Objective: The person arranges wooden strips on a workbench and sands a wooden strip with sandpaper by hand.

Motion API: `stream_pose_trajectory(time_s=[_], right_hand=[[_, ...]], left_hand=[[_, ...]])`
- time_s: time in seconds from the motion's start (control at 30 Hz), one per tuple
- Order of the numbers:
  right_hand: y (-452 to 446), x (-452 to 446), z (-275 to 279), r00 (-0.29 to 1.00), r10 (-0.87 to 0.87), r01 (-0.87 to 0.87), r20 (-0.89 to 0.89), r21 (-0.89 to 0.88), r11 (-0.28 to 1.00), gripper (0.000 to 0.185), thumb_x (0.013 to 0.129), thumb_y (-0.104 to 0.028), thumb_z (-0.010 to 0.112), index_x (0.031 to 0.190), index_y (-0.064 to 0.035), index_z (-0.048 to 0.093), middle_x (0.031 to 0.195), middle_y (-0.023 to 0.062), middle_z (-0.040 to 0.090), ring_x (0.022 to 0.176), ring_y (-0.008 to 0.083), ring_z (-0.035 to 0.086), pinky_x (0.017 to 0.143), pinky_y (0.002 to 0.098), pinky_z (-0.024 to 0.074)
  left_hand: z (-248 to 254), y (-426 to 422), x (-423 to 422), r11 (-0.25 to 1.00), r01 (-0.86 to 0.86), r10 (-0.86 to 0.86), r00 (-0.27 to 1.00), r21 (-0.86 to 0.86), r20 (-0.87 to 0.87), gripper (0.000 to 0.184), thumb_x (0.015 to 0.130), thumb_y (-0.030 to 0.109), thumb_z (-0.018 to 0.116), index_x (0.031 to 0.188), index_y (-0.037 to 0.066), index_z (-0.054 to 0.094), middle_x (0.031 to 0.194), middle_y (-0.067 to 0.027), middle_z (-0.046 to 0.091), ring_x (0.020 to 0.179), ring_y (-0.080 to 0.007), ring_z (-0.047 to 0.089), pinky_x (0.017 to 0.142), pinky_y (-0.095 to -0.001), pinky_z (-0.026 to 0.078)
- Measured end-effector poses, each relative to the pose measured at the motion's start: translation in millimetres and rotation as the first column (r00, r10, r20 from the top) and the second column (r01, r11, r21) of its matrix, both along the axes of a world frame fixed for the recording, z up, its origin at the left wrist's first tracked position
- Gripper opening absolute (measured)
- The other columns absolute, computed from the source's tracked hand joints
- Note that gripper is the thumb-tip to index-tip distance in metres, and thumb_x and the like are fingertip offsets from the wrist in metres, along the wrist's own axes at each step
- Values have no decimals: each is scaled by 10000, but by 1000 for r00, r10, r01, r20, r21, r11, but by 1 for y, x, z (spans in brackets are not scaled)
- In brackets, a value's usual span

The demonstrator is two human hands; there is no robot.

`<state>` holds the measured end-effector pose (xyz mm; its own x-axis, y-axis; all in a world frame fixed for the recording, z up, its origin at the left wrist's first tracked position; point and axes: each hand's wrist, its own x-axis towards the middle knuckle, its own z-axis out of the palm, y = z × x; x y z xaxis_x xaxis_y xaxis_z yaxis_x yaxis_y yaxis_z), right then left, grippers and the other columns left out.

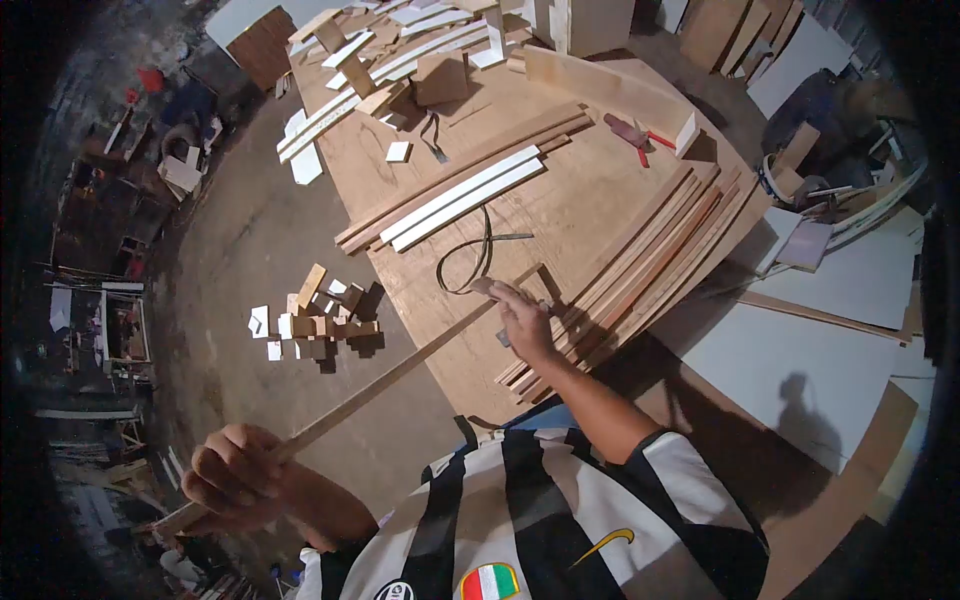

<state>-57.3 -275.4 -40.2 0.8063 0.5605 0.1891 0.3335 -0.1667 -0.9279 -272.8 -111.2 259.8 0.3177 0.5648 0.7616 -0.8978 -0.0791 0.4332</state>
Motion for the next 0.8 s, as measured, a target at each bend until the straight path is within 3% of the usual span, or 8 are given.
stream_pose_trajectory(time_s=[0.13,0.2,0.3,0.37,0.47,0.6,0.67,0.8], right_hand=[[4,-53,80,971,127,-178,202,258,950,457,776,113,583,1213,-16,625,1224,201,635,1205,364,574,1049,461,435],[2,-35,27,945,90,-146,316,157,977,383,846,76,556,1209,-9,645,1237,190,636,1209,358,577,1035,430,443],[-4,-2,-15,988,-68,60,135,63,996,379,845,85,537,1197,-2,645,1217,189,645,1197,354,581,1024,392,451],[-4,-10,-23,991,-58,57,123,16,998,387,851,84,533,1215,3,637,1232,194,637,1213,348,574,1028,389,448],[-1,-42,59,969,76,-126,233,206,970,342,868,72,540,1188,10,644,1221,203,637,1197,323,590,1016,403,458],[-6,12,9,999,-41,38,29,109,993,283,882,42,543,1136,15,664,1204,209,651,1167,342,606,1013,393,467],[4,10,-48,986,-142,147,84,-45,988,356,874,24,512,1206,-15,636,1220,200,641,1172,354,593,1009,432,465],[-1,-46,50,978,77,-117,191,205,972,388,860,28,575,1240,-26,630,1264,207,617,1226,343,565,1054,435,432]], left_hand=[[-2,-4,2,1000,22,-22,1000,-10,-11,556,956,509,558,593,92,493,525,-31,506,329,-102,470,331,-223,394],[-2,-5,4,1000,18,-18,1000,-2,18,560,957,526,545,603,95,495,527,-28,503,332,-100,466,337,-225,392],[-5,-1,-2,984,-166,166,986,-60,-3,575,960,546,527,610,90,504,529,-27,498,337,-99,457,348,-232,388],[-5,5,-4,996,54,-52,998,68,-35,583,955,546,536,601,83,506,527,-29,499,337,-100,452,352,-236,384],[-2,-9,3,999,-37,37,999,-7,-14,591,953,548,538,599,76,509,526,-32,501,335,-101,455,343,-232,380],[0,-10,5,999,-34,34,999,7,-2,591,956,544,534,603,71,514,527,-41,507,330,-101,457,332,-228,370],[-1,-7,2,998,33,-33,999,49,-11,589,958,541,533,604,71,508,521,-40,497,326,-94,452,320,-219,364],[0,-6,4,1000,-9,9,1000,19,-15,590,954,553,531,607,77,499,515,-30,480,327,-88,447,321,-217,367]])
